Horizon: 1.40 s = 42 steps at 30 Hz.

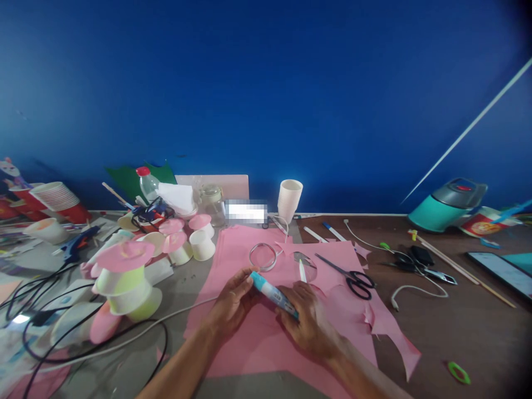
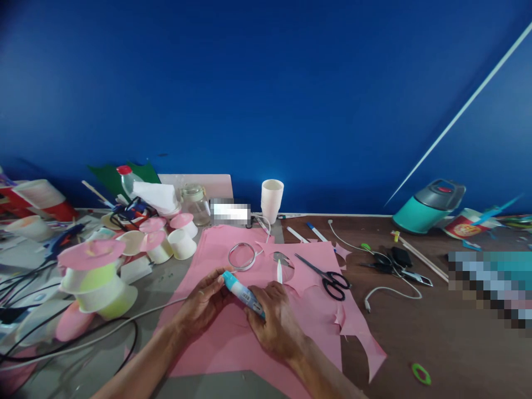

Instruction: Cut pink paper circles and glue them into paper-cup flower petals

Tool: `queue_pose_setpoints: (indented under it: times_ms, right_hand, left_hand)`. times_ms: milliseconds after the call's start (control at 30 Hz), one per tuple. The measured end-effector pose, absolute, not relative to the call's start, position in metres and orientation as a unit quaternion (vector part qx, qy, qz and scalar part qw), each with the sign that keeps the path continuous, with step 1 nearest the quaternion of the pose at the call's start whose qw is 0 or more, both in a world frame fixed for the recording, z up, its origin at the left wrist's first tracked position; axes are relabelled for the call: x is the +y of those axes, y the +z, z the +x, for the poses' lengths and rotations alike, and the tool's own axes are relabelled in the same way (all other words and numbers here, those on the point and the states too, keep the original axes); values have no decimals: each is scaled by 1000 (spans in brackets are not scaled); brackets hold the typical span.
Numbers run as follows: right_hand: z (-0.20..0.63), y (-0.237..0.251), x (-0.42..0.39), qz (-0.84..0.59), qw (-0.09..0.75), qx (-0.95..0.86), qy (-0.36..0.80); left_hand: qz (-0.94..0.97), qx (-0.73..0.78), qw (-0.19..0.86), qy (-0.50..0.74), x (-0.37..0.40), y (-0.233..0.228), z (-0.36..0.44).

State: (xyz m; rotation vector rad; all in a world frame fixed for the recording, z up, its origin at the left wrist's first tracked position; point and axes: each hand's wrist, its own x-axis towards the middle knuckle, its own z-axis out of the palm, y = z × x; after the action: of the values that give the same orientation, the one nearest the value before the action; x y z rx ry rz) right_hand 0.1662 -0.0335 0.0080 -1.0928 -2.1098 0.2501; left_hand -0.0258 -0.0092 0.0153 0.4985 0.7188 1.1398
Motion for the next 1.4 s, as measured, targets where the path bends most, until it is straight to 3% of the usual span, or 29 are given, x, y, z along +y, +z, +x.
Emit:
queue_pose_setpoints:
  times_ms: [533, 900, 1133, 1400]
  right_hand:
    - [167, 8, -33, -447, 327, -825, 112]
    - [168, 6, -33, -448, 323, -827, 105]
    - [169, 9, -34, -436, 343, -826, 98]
    - [169, 9, -35, -401, 361, -840, 56]
  left_hand:
    - [240, 344, 730, 539, -12, 21, -23]
    - [371, 420, 632, 534, -13, 6, -24]
    - [536, 475, 516, 471, -22, 2, -21]
    - [713, 458, 298, 440, -42, -17, -20]
